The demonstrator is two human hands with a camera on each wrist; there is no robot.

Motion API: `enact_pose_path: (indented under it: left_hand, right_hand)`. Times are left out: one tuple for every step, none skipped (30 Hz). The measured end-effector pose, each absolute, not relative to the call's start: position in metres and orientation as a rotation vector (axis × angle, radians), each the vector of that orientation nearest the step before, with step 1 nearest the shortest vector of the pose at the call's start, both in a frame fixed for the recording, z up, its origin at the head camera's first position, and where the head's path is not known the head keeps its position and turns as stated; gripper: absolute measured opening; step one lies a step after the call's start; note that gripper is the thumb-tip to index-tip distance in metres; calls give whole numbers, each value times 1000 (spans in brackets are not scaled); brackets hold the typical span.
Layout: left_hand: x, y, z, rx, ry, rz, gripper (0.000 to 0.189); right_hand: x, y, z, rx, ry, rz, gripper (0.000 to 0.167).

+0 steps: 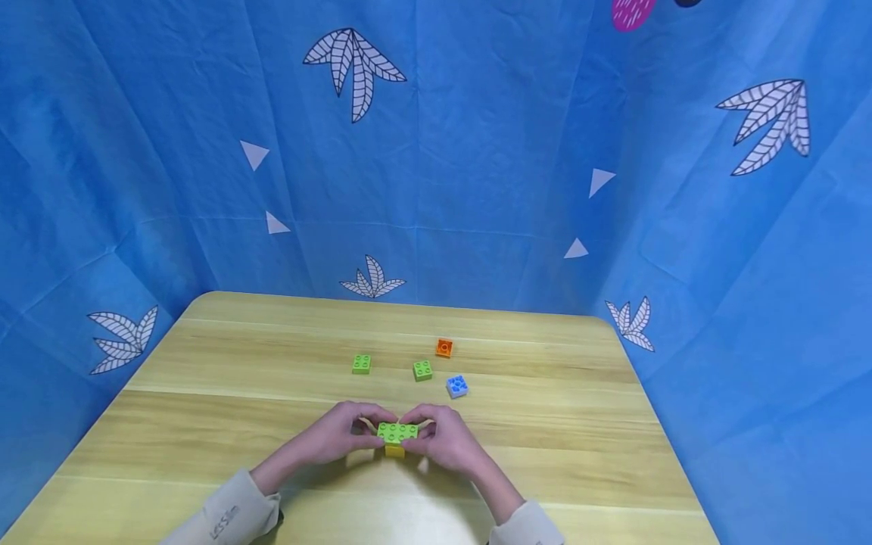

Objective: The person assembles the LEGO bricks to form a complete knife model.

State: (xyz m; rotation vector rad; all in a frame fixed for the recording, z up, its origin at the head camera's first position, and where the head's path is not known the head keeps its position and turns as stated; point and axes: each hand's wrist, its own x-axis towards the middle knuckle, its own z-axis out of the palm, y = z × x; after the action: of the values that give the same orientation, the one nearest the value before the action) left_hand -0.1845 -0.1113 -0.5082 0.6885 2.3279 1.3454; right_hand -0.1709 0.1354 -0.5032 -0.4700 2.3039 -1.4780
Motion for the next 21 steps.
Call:
enact_pose_path:
  left_hand:
    - [-185, -111, -508, 688, 2328, 1342, 36]
    - [-185, -112, -508, 687, 2328, 1337, 36]
    - [-185, -112, -508, 686, 2327, 1335, 36]
    - [-185, -112, -508, 685, 2325, 1334, 36]
    - [-185, -112, -508, 683, 2323, 1333, 35]
    - [-185, -112, -508, 683, 2322, 1332, 35]
    - [-186, -113, -508, 685, 2321, 1333, 34]
    - [-186, -113, -508, 687, 2321, 1332, 34]
    - [-186, -113, -509, 692, 2323, 1328, 34]
    - [-186, -113, -509, 695, 2322, 1327, 33]
    - [-186, -114, -509, 698, 2321, 1327, 33]
    - [-186, -114, -509, 699, 2319, 1329, 33]
    - [-187, -114, -509, 698, 2317, 1330, 33]
    - [-187, -115, -509, 696, 2314, 1332, 33]
    - [-187, -115, -510, 692, 2310, 1336, 33]
    - [-187, -115, -510, 686, 2304, 1343, 32]
    - [-187, -116, -510, 684, 2301, 1346, 32]
    - [-188, -116, -511, 683, 2298, 1350, 32]
    - [-188, -116, -511, 685, 2295, 1352, 32]
    - [-188, -116, -511, 688, 2292, 1354, 32]
    - [-188, -116, -511, 692, 2289, 1356, 33]
  right_hand:
    - [-171, 135, -503, -466, 2289, -1488, 34]
    - [-170, 135, -503, -462, 2271, -1500, 34]
    - [-170, 135, -503, -457, 2253, -1511, 34]
    - [-170, 135, -503, -452, 2241, -1516, 34]
    - [-170, 135, -503, -448, 2230, -1522, 34]
    - [-170, 135, -503, -445, 2225, -1525, 34]
    - [-170, 134, -503, -445, 2220, -1528, 34]
    - [-170, 134, -503, -443, 2223, -1527, 33]
    - [-170, 134, -503, -449, 2226, -1528, 33]
    - [-169, 133, -503, -448, 2227, -1528, 33]
    - [-169, 133, -503, -446, 2230, -1528, 33]
    - [-169, 132, -503, -445, 2236, -1526, 32]
    - [-169, 132, -503, -445, 2239, -1526, 32]
    - [-169, 131, -504, -444, 2242, -1527, 32]
    - [-169, 131, -504, -446, 2242, -1530, 32]
    - [-169, 131, -503, -443, 2243, -1531, 32]
    - [-169, 131, -503, -443, 2245, -1531, 32]
    - [-169, 131, -503, -444, 2244, -1535, 32]
    - [-168, 131, -502, -445, 2239, -1544, 32]
    - [-168, 130, -502, -443, 2240, -1545, 32]
    - [-168, 130, -502, -443, 2243, -1545, 32]
